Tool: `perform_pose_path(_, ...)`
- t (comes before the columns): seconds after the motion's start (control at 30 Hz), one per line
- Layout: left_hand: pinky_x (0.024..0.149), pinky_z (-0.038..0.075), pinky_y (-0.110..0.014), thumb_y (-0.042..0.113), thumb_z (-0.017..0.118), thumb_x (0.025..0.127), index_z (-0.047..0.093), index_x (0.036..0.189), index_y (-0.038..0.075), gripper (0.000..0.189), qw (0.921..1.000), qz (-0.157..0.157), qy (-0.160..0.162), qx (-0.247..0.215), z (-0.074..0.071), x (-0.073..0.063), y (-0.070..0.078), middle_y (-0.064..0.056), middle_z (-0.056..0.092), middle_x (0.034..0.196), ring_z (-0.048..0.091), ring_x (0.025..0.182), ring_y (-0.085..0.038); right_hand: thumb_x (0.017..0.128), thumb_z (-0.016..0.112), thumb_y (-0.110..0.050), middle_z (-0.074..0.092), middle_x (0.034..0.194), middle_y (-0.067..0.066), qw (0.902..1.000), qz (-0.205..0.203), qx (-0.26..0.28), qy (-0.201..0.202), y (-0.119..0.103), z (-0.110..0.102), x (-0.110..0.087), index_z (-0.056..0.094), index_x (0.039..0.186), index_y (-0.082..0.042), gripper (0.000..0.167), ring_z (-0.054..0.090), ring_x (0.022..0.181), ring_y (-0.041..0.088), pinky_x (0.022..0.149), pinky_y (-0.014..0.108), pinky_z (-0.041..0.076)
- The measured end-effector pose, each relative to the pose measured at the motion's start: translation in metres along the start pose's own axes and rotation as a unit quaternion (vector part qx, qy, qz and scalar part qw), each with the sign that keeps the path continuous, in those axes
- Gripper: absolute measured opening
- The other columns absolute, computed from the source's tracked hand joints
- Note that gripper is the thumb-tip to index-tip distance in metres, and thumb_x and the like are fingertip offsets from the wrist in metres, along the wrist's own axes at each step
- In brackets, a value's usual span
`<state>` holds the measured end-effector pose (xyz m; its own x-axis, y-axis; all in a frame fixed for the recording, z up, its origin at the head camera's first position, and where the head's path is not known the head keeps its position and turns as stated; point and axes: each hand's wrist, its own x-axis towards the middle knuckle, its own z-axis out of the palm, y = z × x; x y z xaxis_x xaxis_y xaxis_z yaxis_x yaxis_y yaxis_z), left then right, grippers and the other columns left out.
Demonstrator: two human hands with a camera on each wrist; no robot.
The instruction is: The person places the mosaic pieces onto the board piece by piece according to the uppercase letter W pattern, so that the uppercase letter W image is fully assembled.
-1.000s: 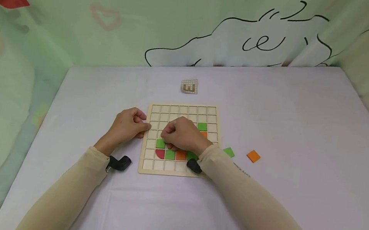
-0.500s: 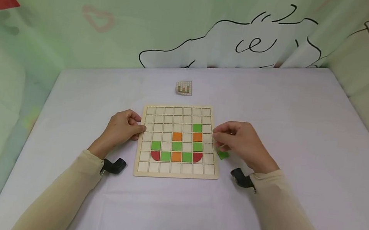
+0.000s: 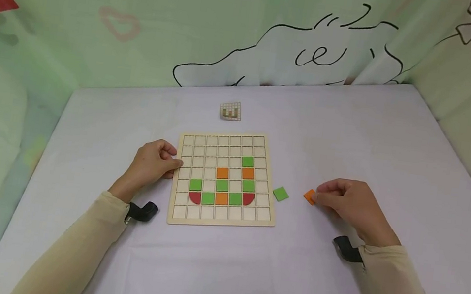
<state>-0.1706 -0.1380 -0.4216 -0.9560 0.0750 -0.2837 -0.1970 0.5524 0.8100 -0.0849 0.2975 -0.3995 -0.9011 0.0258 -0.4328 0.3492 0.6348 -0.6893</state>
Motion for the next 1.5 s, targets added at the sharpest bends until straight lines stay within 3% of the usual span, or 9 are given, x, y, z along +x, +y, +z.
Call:
perform_pose_path(0.4, 0.064, 0.063, -0.025, 0.01, 0.077, 0.093, 0.06, 0.113, 0.001, 0.027, 0.9999, -0.008, -0.003, -0.014, 0.001, 0.003, 0.001, -0.01, 0.057, 0.091, 0.067, 0.066, -0.014, 0.09, 0.081, -0.038, 0.07, 0.104, 0.004, 0.9951, -0.032, -0.092, 0.019, -0.006, 0.006, 0.004, 0.07, 0.118, -0.003, 0.045, 0.056, 0.093, 0.019, 0.069, 0.023, 0.047)
perform_pose_path(0.6, 0.064, 0.063, -0.025, 0.01, 0.077, 0.093, 0.06, 0.113, 0.001, 0.027, 0.9999, -0.008, -0.001, -0.012, 0.0, 0.003, 0.002, -0.01, 0.057, 0.091, 0.067, 0.067, -0.015, 0.09, 0.082, -0.037, 0.071, 0.1, 0.003, 0.9918, -0.049, -0.111, 0.041, -0.012, 0.011, 0.004, 0.071, 0.111, -0.006, 0.04, 0.058, 0.091, 0.02, 0.068, 0.023, 0.047)
perform_pose_path(0.77, 0.064, 0.063, -0.025, 0.01, 0.077, 0.093, 0.06, 0.113, 0.001, 0.027, 0.9999, -0.009, 0.001, -0.01, -0.001, 0.003, 0.002, -0.01, 0.057, 0.091, 0.067, 0.067, -0.014, 0.095, 0.077, -0.028, 0.07, 0.099, 0.005, 0.9951, -0.051, -0.078, 0.032, -0.014, 0.013, 0.005, 0.07, 0.115, -0.004, 0.032, 0.059, 0.087, 0.016, 0.067, 0.022, 0.049)
perform_pose_path(1.0, 0.062, 0.062, -0.024, 0.01, 0.077, 0.093, 0.061, 0.113, 0.001, 0.028, 0.9999, -0.007, 0.0, -0.01, 0.001, 0.004, 0.002, -0.009, 0.058, 0.091, 0.067, 0.066, -0.014, 0.099, 0.07, -0.018, 0.074, 0.101, 0.003, 0.9981, -0.058, 0.014, 0.018, -0.023, 0.017, 0.008, 0.068, 0.12, 0.002, 0.029, 0.065, 0.084, 0.011, 0.072, 0.021, 0.056)
perform_pose_path(1.2, 0.062, 0.061, -0.023, 0.01, 0.077, 0.093, 0.062, 0.114, 0.001, 0.027, 0.9999, -0.008, 0.002, -0.008, 0.001, 0.003, 0.003, -0.008, 0.058, 0.09, 0.067, 0.066, -0.014, 0.097, 0.07, -0.014, 0.073, 0.099, 0.002, 0.9942, -0.07, 0.082, -0.004, -0.049, 0.028, 0.015, 0.067, 0.121, 0.006, 0.031, 0.068, 0.084, 0.012, 0.077, 0.023, 0.06)
perform_pose_path(1.5, 0.061, 0.061, -0.023, 0.01, 0.077, 0.093, 0.061, 0.112, 0.001, 0.027, 0.9999, -0.005, 0.002, -0.013, -0.001, 0.002, -0.001, -0.009, 0.059, 0.09, 0.068, 0.066, -0.014, 0.099, 0.068, -0.01, 0.072, 0.105, 0.011, 0.9851, -0.077, 0.141, -0.062, -0.087, 0.053, 0.037, 0.065, 0.12, 0.01, 0.029, 0.071, 0.084, 0.016, 0.079, 0.026, 0.063)
